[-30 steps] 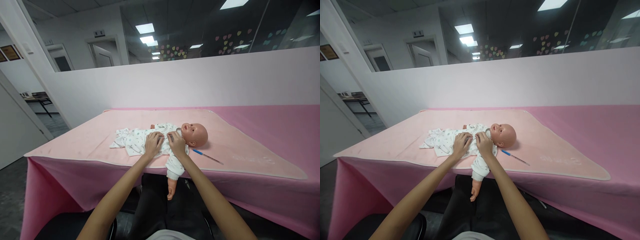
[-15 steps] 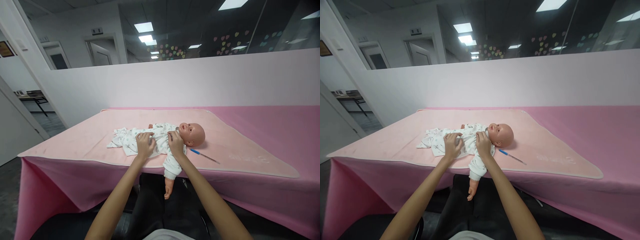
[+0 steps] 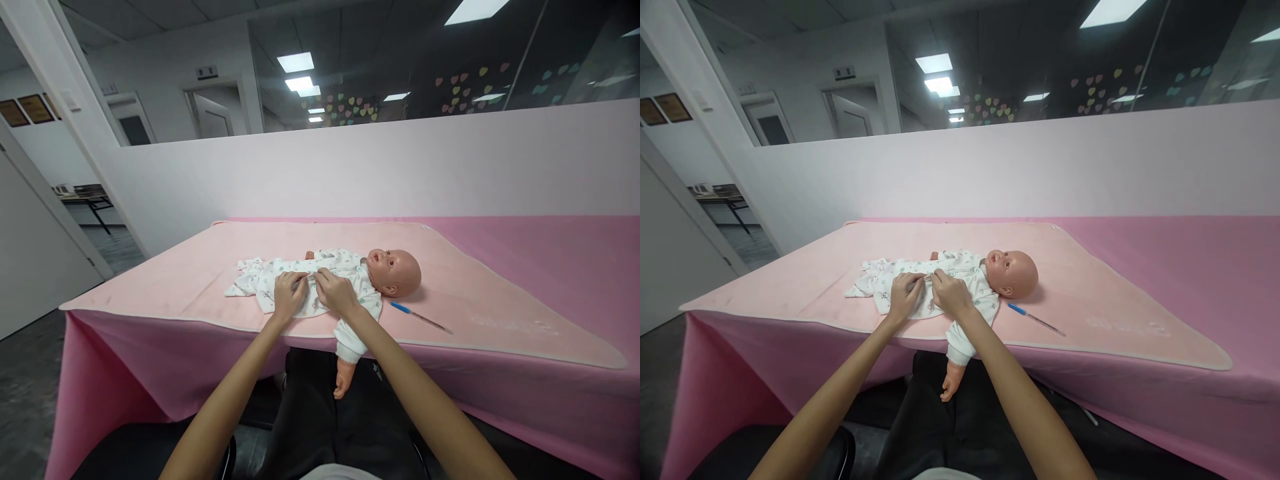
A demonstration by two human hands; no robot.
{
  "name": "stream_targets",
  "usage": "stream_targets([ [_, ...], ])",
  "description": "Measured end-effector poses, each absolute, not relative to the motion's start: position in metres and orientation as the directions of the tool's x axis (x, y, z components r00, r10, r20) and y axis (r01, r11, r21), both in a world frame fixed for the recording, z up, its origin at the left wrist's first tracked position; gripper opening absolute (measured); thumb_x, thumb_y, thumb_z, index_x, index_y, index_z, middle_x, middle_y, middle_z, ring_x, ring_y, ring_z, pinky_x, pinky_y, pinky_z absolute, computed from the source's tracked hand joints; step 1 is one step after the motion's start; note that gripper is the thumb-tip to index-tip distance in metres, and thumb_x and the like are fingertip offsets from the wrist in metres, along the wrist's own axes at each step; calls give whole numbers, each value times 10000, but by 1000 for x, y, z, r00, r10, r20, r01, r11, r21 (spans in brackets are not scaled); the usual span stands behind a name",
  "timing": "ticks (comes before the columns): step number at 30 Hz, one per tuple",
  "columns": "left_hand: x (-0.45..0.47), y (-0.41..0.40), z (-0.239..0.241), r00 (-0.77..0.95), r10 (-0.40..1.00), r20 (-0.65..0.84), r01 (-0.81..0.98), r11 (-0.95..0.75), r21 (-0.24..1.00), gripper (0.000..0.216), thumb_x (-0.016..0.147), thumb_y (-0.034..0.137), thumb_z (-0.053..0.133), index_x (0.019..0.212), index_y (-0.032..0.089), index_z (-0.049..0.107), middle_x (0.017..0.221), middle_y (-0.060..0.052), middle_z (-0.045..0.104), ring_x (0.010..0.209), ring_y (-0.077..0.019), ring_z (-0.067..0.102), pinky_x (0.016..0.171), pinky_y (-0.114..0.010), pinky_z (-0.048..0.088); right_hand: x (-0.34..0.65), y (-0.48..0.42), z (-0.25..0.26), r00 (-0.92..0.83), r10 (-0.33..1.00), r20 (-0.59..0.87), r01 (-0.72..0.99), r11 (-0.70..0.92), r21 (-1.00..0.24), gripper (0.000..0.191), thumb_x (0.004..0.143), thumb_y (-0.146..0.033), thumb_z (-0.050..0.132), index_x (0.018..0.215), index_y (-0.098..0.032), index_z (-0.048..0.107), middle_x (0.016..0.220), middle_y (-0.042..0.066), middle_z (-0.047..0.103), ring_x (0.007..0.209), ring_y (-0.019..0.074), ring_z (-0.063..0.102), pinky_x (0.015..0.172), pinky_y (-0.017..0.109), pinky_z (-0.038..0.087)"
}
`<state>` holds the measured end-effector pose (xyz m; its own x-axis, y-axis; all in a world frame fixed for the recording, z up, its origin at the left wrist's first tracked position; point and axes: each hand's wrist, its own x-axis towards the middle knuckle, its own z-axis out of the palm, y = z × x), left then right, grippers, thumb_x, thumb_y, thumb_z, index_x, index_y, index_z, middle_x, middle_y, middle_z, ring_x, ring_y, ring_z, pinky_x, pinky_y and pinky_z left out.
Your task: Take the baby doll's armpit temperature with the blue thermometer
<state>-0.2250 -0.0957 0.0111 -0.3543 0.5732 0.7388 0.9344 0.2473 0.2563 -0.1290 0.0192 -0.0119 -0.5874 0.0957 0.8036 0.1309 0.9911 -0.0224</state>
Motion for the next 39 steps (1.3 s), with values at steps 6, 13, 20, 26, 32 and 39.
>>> stream_targets([
  [6,-227,-97,10,-364,577,731,931,250,266,229,837,190,412,838,230,637,826,16,645,829,-163,522,807,-345,348,-127,18,-16,-572,211,793,222,970,-98,292,891,-230,326,1082,-164,537,989,69,577,663,113,535,473,230,280],
  [13,-220,-98,12,-309,623,718,949,255,187,234,846,269,415,788,230,639,796,1,626,820,-175,502,790,-352,336,-125,16,-16,-526,256,811,216,963,-164,217,872,-258,367,927,-166,556,909,45,558,614,100,498,453,219,254],
  [20,-213,-98,14,-261,638,724,963,219,154,228,710,131,463,879,223,586,855,16,630,835,-168,512,887,-363,301,-125,15,-17,-494,294,818,227,952,-205,185,847,-262,394,902,-160,538,841,41,543,614,110,484,459,236,232],
  [26,-218,-99,14,-351,574,740,936,238,259,303,700,105,409,928,227,566,827,13,618,829,-164,529,879,-353,312,-123,17,-17,-482,237,844,163,970,-179,195,872,-235,355,830,-160,530,794,27,538,586,94,458,465,219,242],
  [32,-209,-100,16,-244,622,744,969,188,160,291,765,149,429,1019,234,544,990,-5,616,934,-178,523,875,-342,328,-120,18,-17,-498,107,861,63,994,-87,238,900,-223,314,887,-150,541,867,48,573,644,91,492,500,206,273],
  [39,-208,-99,16,-219,653,725,969,233,83,190,841,243,438,977,229,570,989,-18,621,937,-177,526,863,-342,340,-124,19,-20,-466,184,866,89,983,-162,267,923,-274,295,889,-158,534,772,27,601,591,89,511,489,212,256],
])
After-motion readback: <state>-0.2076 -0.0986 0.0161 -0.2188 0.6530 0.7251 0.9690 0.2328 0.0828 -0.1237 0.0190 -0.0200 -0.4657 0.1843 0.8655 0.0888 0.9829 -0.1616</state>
